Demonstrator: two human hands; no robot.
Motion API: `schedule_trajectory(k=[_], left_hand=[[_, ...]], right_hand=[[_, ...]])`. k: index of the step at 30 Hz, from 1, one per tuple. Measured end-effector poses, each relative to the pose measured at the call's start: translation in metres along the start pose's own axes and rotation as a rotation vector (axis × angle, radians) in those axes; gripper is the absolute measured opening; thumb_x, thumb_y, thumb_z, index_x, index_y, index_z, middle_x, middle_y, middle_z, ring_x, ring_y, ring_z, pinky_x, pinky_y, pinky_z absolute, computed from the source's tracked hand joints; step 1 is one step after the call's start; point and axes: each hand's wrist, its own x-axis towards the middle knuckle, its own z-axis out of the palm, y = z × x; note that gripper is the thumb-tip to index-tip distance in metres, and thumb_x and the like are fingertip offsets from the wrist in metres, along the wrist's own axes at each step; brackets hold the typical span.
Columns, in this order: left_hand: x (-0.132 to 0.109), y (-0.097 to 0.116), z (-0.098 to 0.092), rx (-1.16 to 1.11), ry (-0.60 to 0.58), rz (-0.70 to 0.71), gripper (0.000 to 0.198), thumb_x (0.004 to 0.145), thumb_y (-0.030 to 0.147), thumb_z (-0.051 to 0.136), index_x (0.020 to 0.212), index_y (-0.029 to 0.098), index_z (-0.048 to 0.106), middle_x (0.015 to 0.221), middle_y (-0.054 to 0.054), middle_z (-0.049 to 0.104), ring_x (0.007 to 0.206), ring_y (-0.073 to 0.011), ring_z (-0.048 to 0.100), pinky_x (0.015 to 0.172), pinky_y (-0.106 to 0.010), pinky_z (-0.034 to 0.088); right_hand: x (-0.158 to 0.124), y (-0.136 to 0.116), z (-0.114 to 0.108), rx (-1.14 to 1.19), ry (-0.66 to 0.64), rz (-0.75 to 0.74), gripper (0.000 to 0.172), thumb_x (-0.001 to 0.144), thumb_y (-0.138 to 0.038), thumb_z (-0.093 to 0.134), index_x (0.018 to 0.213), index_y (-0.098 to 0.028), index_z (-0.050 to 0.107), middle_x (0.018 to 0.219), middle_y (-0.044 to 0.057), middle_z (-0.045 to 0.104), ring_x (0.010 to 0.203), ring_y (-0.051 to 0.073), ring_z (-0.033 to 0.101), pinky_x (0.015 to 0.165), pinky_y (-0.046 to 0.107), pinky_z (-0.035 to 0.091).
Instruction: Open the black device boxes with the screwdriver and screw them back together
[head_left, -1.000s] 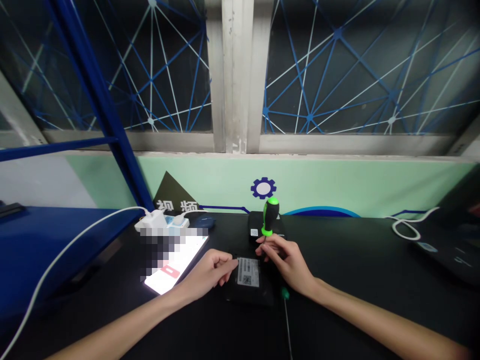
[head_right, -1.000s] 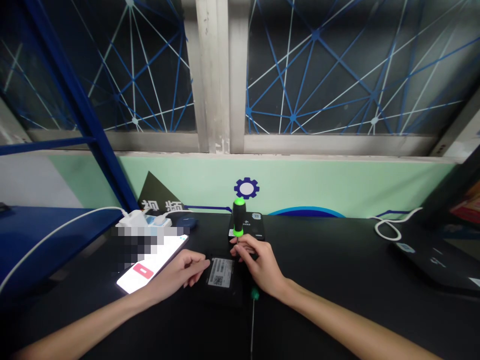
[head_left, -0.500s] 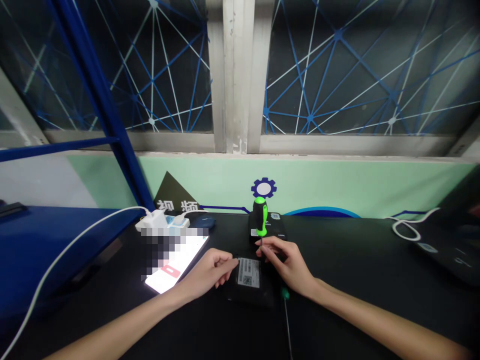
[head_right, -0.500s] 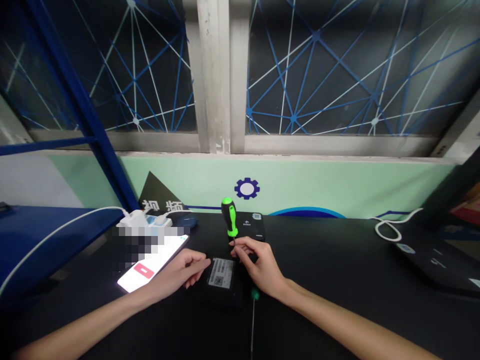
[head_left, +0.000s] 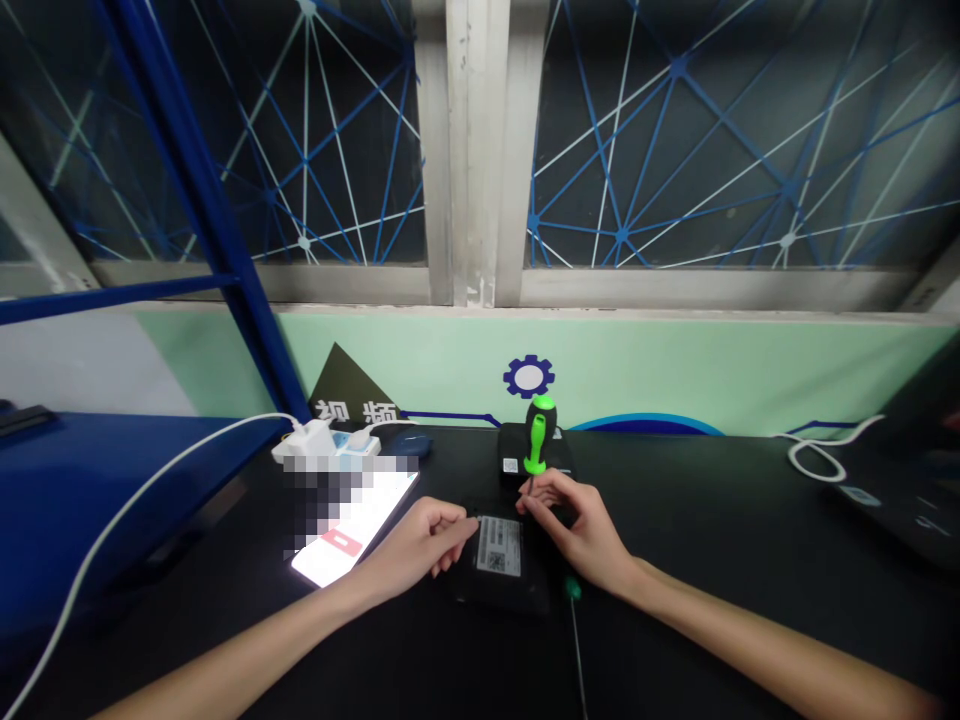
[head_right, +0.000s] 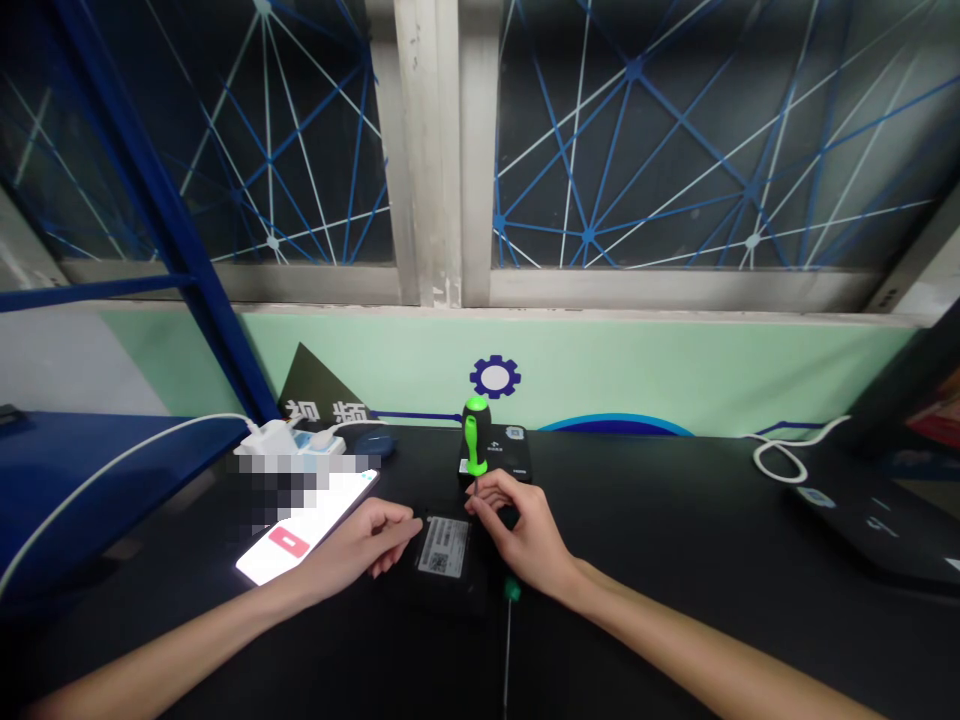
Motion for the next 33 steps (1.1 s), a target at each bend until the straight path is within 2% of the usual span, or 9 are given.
schedule_trajectory(k=[6, 13, 19, 28, 33], left_hand=[[-0.0011, 0.0011, 0.0006, 0.004, -0.006, -0.008, 0.047, 0.091, 0.051, 0.057, 0.060, 0.017, 0.051, 0.055, 0.003, 0.051, 0.051, -0.0096, 0.048, 0.048, -0.019, 0.034], [-0.0011, -0.0015, 0.0006, -0.001, -0.019, 0.006, 0.046, 0.091, 0.051, 0.058, 0.061, 0.016, 0.052, 0.057, 0.003, 0.051, 0.052, -0.0103, 0.049, 0.048, -0.020, 0.034], [0.0010, 0.0006, 0.0002, -0.004, -0.011, -0.007, 0.048, 0.089, 0.053, 0.059, 0.060, 0.017, 0.051, 0.055, 0.003, 0.051, 0.051, -0.0104, 0.048, 0.047, -0.020, 0.033], [0.0001, 0.0007, 0.0002, -0.001, -0.018, -0.006, 0.048, 0.090, 0.054, 0.058, 0.060, 0.017, 0.050, 0.056, 0.003, 0.051, 0.051, -0.0102, 0.048, 0.048, -0.020, 0.034], [0.0003, 0.0003, 0.0003, 0.007, -0.020, -0.006, 0.049, 0.091, 0.055, 0.057, 0.060, 0.017, 0.050, 0.055, 0.003, 0.051, 0.050, -0.0098, 0.048, 0.048, -0.020, 0.033]], right_hand=[[0.0001, 0.0008, -0.0003, -0.029, 0.015, -0.004, 0.013, 0.097, -0.033, 0.059, 0.098, -0.021, 0.063, 0.088, 0.006, 0.073, 0.079, 0.019, 0.071, 0.076, 0.031, 0.057], [0.0007, -0.0005, 0.0013, -0.069, 0.041, -0.004, 0.014, 0.095, -0.033, 0.062, 0.092, -0.020, 0.063, 0.087, 0.006, 0.072, 0.073, 0.018, 0.068, 0.071, 0.031, 0.056], [0.0009, -0.0038, -0.0002, -0.044, 0.017, -0.017, 0.013, 0.099, -0.032, 0.056, 0.101, -0.020, 0.060, 0.087, 0.005, 0.072, 0.076, 0.018, 0.068, 0.073, 0.030, 0.054], [0.0024, -0.0029, -0.0005, -0.090, 0.011, -0.009, 0.019, 0.100, -0.037, 0.054, 0.100, -0.020, 0.064, 0.087, 0.006, 0.073, 0.077, 0.019, 0.069, 0.074, 0.031, 0.053], [0.0026, -0.0051, -0.0019, -0.096, 0.008, -0.018, 0.024, 0.102, -0.038, 0.050, 0.101, -0.020, 0.065, 0.088, 0.006, 0.074, 0.081, 0.020, 0.069, 0.080, 0.033, 0.053]])
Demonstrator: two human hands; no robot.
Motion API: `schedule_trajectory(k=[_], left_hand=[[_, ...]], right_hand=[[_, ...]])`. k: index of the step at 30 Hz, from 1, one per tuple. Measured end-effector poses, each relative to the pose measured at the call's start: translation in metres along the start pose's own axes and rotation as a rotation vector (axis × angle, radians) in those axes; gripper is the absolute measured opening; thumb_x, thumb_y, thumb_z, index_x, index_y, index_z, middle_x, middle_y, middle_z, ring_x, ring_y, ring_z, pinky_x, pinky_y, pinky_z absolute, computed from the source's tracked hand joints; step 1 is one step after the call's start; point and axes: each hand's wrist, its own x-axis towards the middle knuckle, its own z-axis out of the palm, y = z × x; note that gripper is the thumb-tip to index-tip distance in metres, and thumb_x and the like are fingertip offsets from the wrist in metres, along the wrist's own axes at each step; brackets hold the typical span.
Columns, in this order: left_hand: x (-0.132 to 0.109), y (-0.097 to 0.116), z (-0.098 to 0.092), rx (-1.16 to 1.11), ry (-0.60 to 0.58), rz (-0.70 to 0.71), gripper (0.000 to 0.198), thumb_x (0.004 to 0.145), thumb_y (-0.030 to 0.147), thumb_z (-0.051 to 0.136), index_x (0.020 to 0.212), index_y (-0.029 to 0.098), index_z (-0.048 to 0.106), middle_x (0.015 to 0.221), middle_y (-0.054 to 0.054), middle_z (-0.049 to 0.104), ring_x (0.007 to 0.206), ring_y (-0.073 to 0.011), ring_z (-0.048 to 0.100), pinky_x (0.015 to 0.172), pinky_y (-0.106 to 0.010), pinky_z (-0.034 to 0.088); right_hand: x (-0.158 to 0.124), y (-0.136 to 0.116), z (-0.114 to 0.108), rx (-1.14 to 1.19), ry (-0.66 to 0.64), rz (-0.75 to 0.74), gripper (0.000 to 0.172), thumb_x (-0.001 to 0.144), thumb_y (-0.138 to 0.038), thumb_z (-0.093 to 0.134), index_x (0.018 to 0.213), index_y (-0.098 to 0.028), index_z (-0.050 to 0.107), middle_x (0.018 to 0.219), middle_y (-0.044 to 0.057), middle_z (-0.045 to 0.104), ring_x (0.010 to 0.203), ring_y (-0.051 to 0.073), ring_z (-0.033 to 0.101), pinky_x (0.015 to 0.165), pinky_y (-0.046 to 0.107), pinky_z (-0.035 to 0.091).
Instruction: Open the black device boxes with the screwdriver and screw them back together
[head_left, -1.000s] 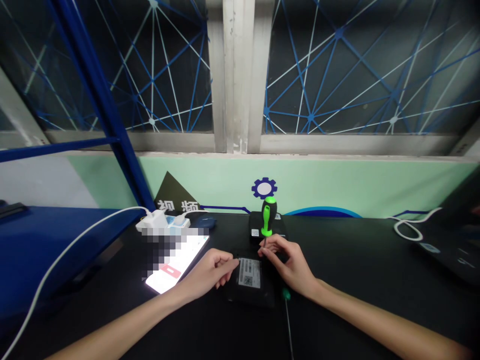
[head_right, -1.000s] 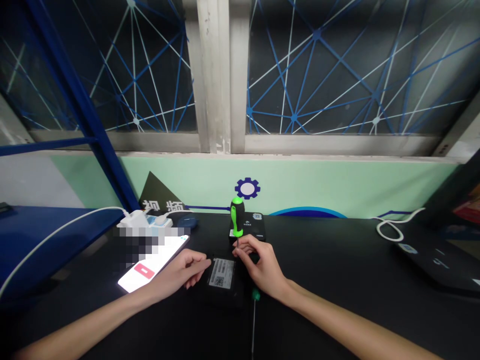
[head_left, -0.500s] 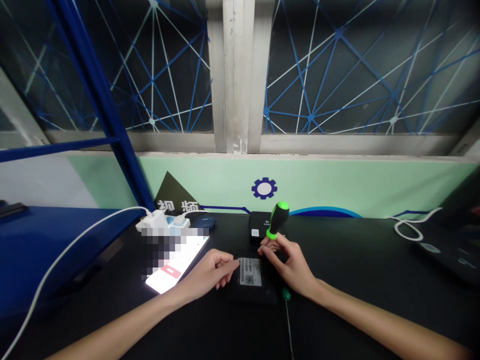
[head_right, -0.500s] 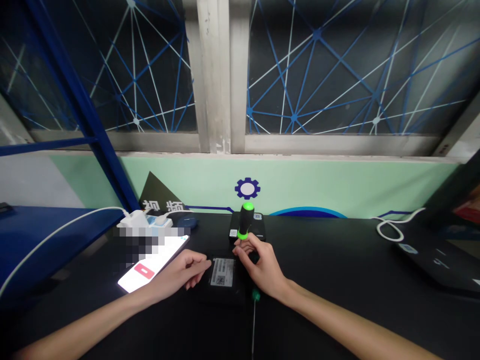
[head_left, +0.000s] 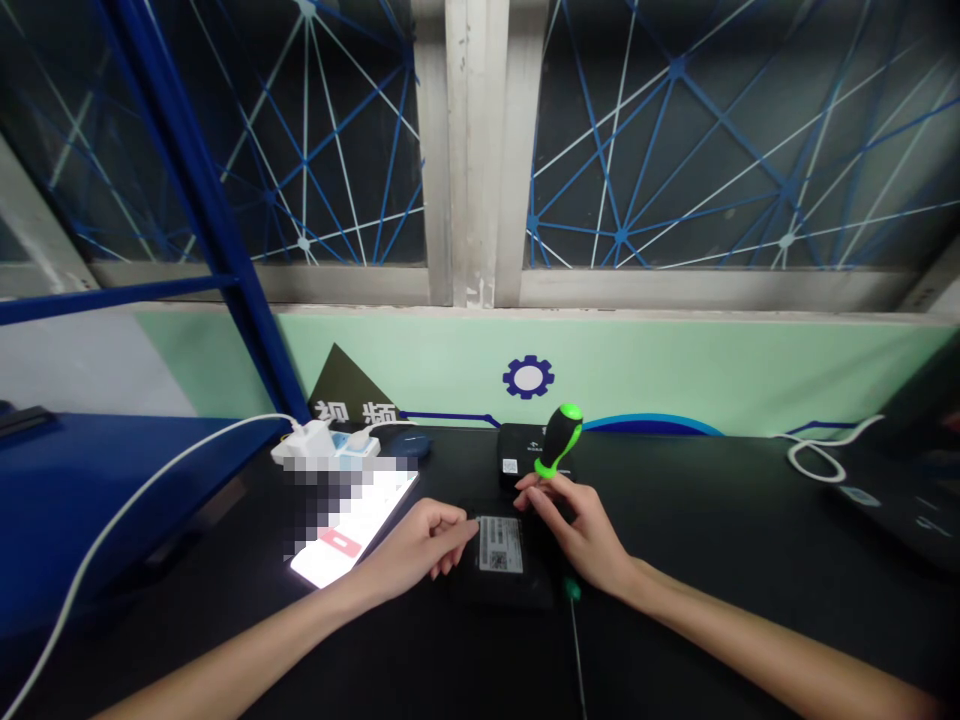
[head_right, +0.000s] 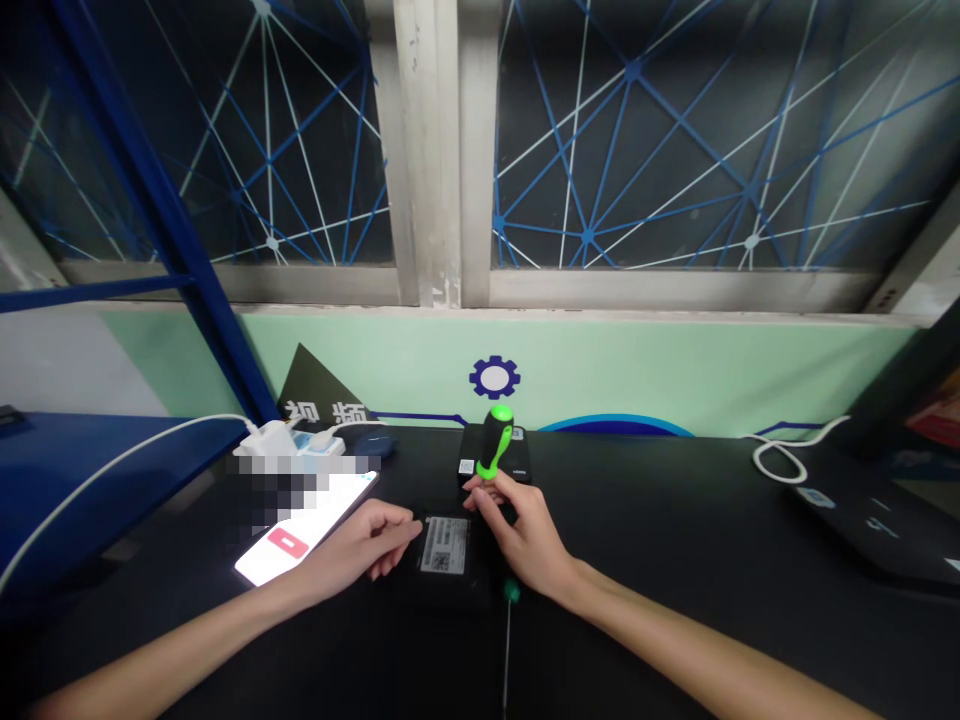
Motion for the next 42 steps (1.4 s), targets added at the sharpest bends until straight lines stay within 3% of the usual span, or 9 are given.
schedule_trajectory(k=[6, 13, 24, 30, 36, 42], left_hand=[[-0.0006, 0.0007, 0.0002, -0.001, -0.001, 0.005, 0.049, 0.090, 0.055, 0.058, 0.060, 0.017, 0.051, 0.056, 0.003, 0.051, 0.051, -0.0099, 0.048, 0.048, -0.020, 0.033], [0.0005, -0.0011, -0.0003, 0.002, -0.002, 0.003, 0.050, 0.090, 0.056, 0.057, 0.060, 0.017, 0.051, 0.055, 0.003, 0.051, 0.051, -0.0097, 0.048, 0.048, -0.020, 0.033], [-0.0004, 0.0000, 0.0001, -0.004, -0.004, 0.007, 0.049, 0.091, 0.054, 0.057, 0.060, 0.017, 0.051, 0.056, 0.003, 0.051, 0.052, -0.0099, 0.048, 0.049, -0.020, 0.034], [0.0001, -0.0008, -0.0003, -0.007, -0.007, 0.003, 0.048, 0.090, 0.054, 0.058, 0.060, 0.017, 0.051, 0.055, 0.003, 0.051, 0.051, -0.0100, 0.048, 0.048, -0.020, 0.033], [0.0010, -0.0025, -0.0012, -0.006, -0.004, 0.009, 0.047, 0.091, 0.053, 0.058, 0.061, 0.017, 0.051, 0.055, 0.003, 0.051, 0.051, -0.0099, 0.048, 0.048, -0.019, 0.033], [0.0005, -0.0023, -0.0008, -0.004, -0.008, 0.007, 0.048, 0.091, 0.053, 0.057, 0.061, 0.016, 0.051, 0.056, 0.003, 0.051, 0.051, -0.0098, 0.049, 0.048, -0.019, 0.033]], right_hand=[[-0.0009, 0.0007, -0.0004, -0.004, -0.023, -0.009, 0.030, 0.103, -0.038, 0.046, 0.094, -0.020, 0.067, 0.098, 0.008, 0.073, 0.079, 0.018, 0.068, 0.078, 0.031, 0.053], [-0.0009, 0.0025, 0.0006, -0.010, -0.001, -0.001, 0.024, 0.102, -0.038, 0.050, 0.102, -0.020, 0.065, 0.088, 0.006, 0.073, 0.078, 0.019, 0.068, 0.076, 0.030, 0.053], [-0.0026, 0.0046, 0.0007, 0.023, -0.018, 0.008, 0.025, 0.103, -0.038, 0.047, 0.102, -0.020, 0.065, 0.098, 0.008, 0.073, 0.077, 0.018, 0.068, 0.075, 0.030, 0.055], [-0.0022, 0.0027, 0.0004, 0.024, -0.012, 0.016, 0.022, 0.102, -0.036, 0.049, 0.104, -0.020, 0.064, 0.092, 0.006, 0.072, 0.077, 0.018, 0.067, 0.077, 0.030, 0.054], [-0.0031, 0.0029, -0.0002, 0.013, -0.029, 0.002, 0.028, 0.103, -0.037, 0.047, 0.097, -0.019, 0.067, 0.104, 0.009, 0.072, 0.080, 0.018, 0.067, 0.078, 0.030, 0.054], [-0.0020, 0.0044, 0.0002, 0.022, -0.015, 0.004, 0.023, 0.103, -0.035, 0.049, 0.103, -0.019, 0.065, 0.094, 0.006, 0.072, 0.075, 0.016, 0.066, 0.074, 0.028, 0.053]])
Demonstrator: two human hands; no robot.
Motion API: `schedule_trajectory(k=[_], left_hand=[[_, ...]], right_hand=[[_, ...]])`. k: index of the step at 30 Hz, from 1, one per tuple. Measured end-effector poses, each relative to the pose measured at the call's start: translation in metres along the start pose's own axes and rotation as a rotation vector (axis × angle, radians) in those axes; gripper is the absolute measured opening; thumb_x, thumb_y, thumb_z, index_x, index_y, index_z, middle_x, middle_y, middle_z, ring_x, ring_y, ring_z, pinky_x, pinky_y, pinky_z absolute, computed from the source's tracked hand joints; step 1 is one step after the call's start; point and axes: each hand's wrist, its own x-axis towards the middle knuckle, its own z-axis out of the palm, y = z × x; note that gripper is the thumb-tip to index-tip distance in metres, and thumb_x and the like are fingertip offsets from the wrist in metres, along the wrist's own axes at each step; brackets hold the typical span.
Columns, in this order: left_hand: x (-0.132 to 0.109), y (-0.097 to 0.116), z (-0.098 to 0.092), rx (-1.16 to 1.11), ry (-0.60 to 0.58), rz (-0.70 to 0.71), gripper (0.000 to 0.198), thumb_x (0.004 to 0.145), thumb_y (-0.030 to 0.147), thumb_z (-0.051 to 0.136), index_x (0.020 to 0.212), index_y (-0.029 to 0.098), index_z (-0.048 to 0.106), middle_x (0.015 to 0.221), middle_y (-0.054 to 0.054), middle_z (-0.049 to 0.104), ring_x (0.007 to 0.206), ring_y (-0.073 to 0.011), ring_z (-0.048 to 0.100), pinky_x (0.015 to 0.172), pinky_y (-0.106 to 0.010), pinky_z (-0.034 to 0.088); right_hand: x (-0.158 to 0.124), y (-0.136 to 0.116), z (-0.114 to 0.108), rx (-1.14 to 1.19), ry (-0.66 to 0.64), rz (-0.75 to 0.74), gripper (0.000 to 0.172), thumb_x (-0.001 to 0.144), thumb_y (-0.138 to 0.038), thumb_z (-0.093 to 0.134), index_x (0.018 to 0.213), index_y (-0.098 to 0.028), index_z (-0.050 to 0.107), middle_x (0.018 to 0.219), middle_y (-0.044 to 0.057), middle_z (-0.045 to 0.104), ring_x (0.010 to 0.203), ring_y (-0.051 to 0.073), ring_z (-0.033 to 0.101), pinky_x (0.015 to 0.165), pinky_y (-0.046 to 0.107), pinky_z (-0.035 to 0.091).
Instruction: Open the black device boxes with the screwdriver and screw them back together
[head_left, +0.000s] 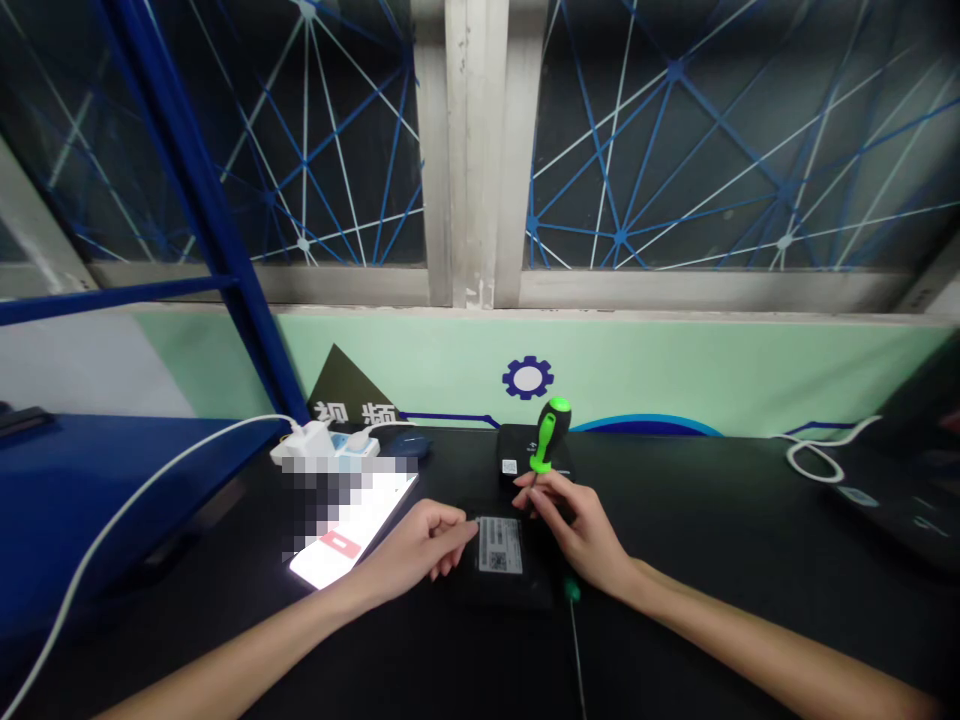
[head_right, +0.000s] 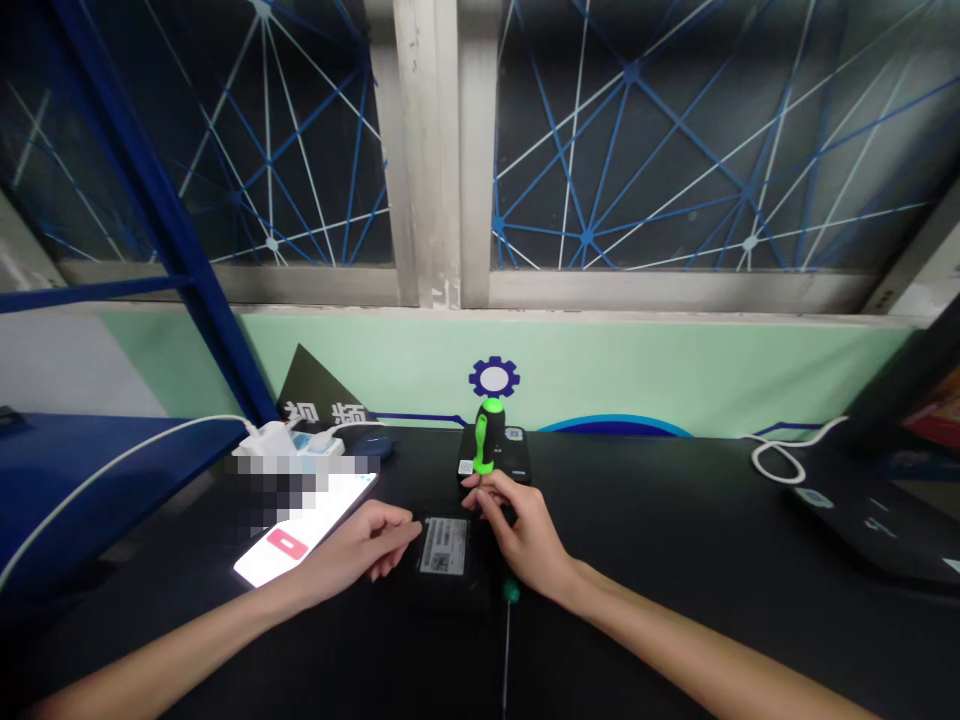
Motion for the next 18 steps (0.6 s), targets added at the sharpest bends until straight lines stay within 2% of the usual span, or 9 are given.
schedule_trajectory(k=[12, 18], left_hand=[[-0.0006, -0.0003, 0.0005, -0.001, 0.000, 0.003, 0.047, 0.091, 0.052, 0.058, 0.061, 0.016, 0.052, 0.056, 0.003, 0.051, 0.051, -0.0099, 0.048, 0.048, -0.019, 0.033], [-0.0001, 0.0004, 0.0005, -0.009, 0.001, 0.013, 0.046, 0.092, 0.049, 0.058, 0.061, 0.016, 0.052, 0.055, 0.004, 0.051, 0.050, -0.0094, 0.047, 0.048, -0.019, 0.033]], right_hand=[[0.0004, 0.0002, 0.0008, 0.014, 0.040, 0.007, 0.017, 0.100, -0.032, 0.055, 0.101, -0.020, 0.066, 0.087, 0.004, 0.072, 0.076, 0.017, 0.066, 0.073, 0.027, 0.051], [0.0006, 0.0015, 0.0012, 0.026, 0.070, 0.019, 0.015, 0.095, -0.034, 0.062, 0.098, -0.020, 0.065, 0.079, 0.003, 0.068, 0.069, 0.016, 0.063, 0.067, 0.027, 0.051]])
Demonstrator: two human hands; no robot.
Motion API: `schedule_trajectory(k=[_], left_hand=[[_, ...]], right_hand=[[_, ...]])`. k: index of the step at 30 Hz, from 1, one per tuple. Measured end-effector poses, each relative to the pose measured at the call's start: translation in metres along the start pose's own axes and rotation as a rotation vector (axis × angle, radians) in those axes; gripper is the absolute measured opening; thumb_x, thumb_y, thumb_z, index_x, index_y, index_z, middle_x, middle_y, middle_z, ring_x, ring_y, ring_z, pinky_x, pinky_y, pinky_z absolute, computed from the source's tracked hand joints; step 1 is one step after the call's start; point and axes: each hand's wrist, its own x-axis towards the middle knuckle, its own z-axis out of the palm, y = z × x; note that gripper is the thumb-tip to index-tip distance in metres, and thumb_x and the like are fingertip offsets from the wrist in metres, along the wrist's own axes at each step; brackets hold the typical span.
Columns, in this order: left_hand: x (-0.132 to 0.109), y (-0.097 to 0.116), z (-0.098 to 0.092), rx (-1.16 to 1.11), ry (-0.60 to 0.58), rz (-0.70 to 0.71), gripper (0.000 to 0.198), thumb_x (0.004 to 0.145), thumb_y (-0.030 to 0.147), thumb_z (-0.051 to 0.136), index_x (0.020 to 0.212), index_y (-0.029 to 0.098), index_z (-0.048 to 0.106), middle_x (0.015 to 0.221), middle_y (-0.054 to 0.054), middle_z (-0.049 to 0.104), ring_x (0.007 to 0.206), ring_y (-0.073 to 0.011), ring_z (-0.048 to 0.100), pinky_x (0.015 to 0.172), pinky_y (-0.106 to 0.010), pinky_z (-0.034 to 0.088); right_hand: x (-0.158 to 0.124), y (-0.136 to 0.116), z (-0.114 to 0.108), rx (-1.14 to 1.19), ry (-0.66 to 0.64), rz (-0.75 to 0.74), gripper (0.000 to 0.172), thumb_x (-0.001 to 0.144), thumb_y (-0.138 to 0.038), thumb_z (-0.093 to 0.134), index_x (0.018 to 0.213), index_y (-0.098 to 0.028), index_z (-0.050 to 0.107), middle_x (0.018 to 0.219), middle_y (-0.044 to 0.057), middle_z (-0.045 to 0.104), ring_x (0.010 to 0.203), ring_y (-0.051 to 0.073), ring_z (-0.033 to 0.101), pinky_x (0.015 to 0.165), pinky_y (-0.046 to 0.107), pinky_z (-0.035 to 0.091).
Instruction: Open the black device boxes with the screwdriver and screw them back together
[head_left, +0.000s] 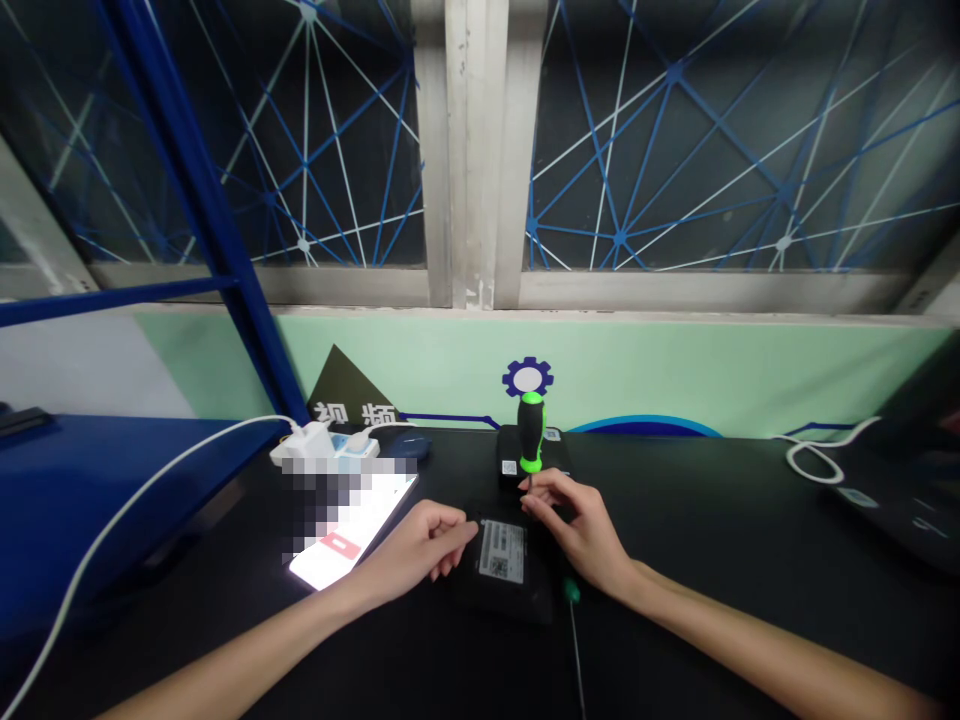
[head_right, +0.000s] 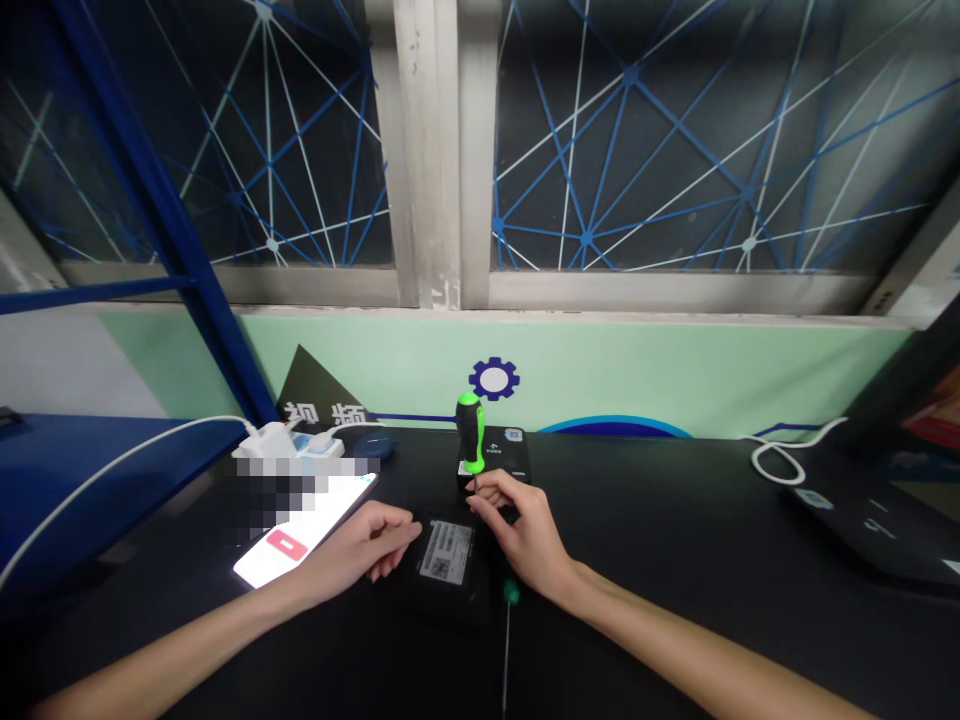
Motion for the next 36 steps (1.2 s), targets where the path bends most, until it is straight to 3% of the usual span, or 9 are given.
schedule_trajectory(k=[11, 23, 31, 36], left_hand=[[0.0011, 0.0011, -0.0001, 0.005, 0.002, 0.008, 0.045, 0.092, 0.048, 0.058, 0.061, 0.016, 0.052, 0.055, 0.004, 0.051, 0.050, -0.0092, 0.048, 0.048, -0.019, 0.033], [-0.0005, 0.0003, -0.0001, 0.008, 0.001, -0.002, 0.046, 0.092, 0.049, 0.058, 0.060, 0.016, 0.051, 0.055, 0.003, 0.050, 0.050, -0.0093, 0.047, 0.048, -0.019, 0.033], [-0.0006, 0.0008, 0.0000, 0.013, -0.004, -0.006, 0.046, 0.092, 0.051, 0.057, 0.061, 0.017, 0.051, 0.056, 0.003, 0.051, 0.051, -0.0098, 0.049, 0.048, -0.019, 0.034], [-0.0005, 0.0001, -0.0004, 0.015, -0.002, -0.008, 0.047, 0.091, 0.052, 0.057, 0.061, 0.017, 0.052, 0.056, 0.003, 0.051, 0.052, -0.0099, 0.048, 0.049, -0.019, 0.034]], right_hand=[[-0.0005, -0.0041, -0.0017, 0.017, -0.037, -0.029, 0.016, 0.100, -0.033, 0.053, 0.105, -0.020, 0.062, 0.083, 0.004, 0.071, 0.076, 0.017, 0.067, 0.074, 0.029, 0.052], [-0.0012, -0.0036, -0.0006, -0.003, 0.003, -0.069, 0.012, 0.098, -0.030, 0.057, 0.090, -0.021, 0.058, 0.081, 0.003, 0.067, 0.072, 0.017, 0.063, 0.070, 0.029, 0.050], [-0.0018, -0.0059, -0.0007, -0.003, -0.014, -0.031, 0.014, 0.098, -0.033, 0.058, 0.091, -0.020, 0.058, 0.084, 0.004, 0.067, 0.072, 0.017, 0.062, 0.070, 0.029, 0.051], [-0.0030, -0.0039, -0.0010, -0.017, -0.029, -0.029, 0.015, 0.100, -0.034, 0.054, 0.102, -0.020, 0.059, 0.085, 0.005, 0.069, 0.074, 0.018, 0.064, 0.072, 0.030, 0.052]])
